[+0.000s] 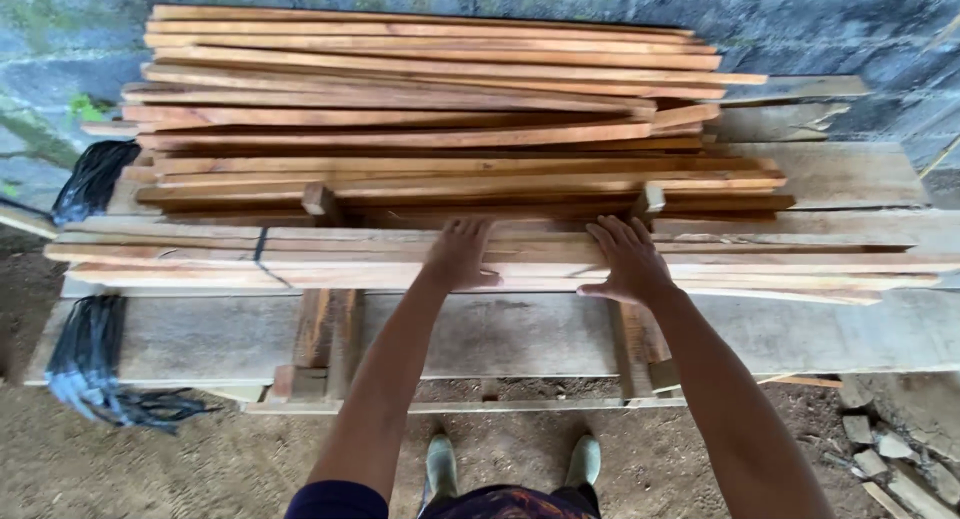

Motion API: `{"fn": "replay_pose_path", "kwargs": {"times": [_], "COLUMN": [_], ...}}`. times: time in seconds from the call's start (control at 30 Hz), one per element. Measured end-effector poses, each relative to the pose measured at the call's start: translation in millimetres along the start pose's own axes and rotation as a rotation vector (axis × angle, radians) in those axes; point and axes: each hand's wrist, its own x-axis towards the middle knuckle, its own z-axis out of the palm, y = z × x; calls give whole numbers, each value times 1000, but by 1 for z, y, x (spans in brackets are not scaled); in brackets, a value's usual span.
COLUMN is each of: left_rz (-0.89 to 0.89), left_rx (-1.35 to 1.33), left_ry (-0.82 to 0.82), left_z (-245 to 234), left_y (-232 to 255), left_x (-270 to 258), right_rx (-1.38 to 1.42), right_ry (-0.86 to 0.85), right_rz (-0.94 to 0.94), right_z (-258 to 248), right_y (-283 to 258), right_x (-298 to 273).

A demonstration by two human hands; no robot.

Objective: Tying bundles of thin wood strips together with wire ties using a small twisting tool.

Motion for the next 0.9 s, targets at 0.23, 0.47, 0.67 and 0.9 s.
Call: {"fn": "replay_pose_path", "kwargs": {"times": [0.23, 0.47, 0.67, 0.9], "left_rz": [9, -33, -30, -103], "left_rx": [156, 143, 188, 149], "left_ry": [143, 32, 38, -73], "left_z": [-7, -41, -30, -35], "left_y": [-103, -134, -141, -138], "left_x": [-76, -107, -97, -92], "right_rx": [-54, -111, -105, -116], "right_ry": [19, 88, 77, -104], "right_rz": [-48, -65, -66, 6], "right_z": [14, 16, 10, 13], "right_y": [-76, -114, -109, -105], "right_x": [44, 67, 74, 79]}}
